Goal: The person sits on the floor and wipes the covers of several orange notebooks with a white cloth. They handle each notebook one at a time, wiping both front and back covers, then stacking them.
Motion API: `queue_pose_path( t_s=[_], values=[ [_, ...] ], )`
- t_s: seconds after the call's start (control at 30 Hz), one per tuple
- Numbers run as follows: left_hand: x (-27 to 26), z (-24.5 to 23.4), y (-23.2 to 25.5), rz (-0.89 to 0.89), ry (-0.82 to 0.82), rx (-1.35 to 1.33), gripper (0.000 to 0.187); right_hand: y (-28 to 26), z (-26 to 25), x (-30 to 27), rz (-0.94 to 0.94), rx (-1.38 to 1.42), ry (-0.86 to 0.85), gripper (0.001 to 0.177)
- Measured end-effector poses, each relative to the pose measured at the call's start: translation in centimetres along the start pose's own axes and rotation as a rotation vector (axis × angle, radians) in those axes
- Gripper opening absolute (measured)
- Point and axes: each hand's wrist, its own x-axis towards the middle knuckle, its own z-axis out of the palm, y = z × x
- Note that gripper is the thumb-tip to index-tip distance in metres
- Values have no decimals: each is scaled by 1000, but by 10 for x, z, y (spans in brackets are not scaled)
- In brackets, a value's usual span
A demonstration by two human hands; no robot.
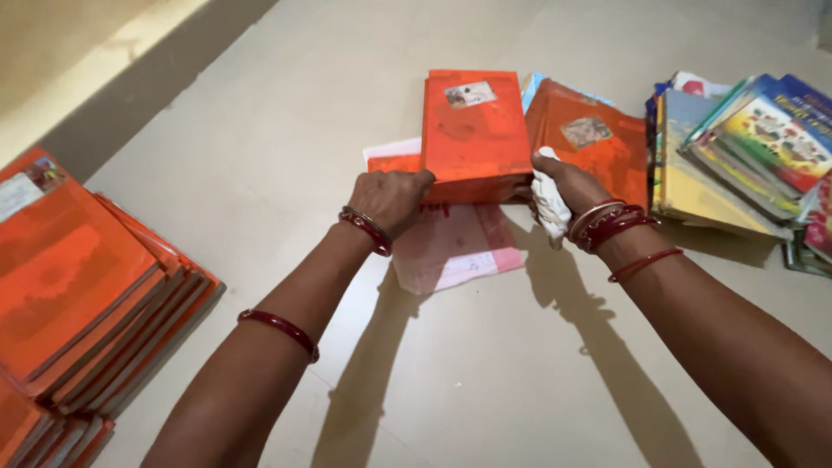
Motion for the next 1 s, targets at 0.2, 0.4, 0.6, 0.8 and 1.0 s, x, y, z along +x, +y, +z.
queue_pose_path(
  t_s=[0.2,0.4,0.6,0.8,1.0],
  values=[
    [-10,-67,-4,-49,130,-22,21,-40,24,-29,-135,21,16,35],
    [-22,-150,-13,-192,214,-14,17,-68,50,-62,-371,-52,47,46],
    [-34,-213,-29,-305,337,-220,23,-78,79,-85,-616,-480,150,62],
    [-47,-222,-46,-272,371,-276,31,-63,80,-90,-655,-944,296,77],
    [-58,-215,-42,-428,312,-170,25,21,78,-66,-559,-1366,8,73]
  ],
)
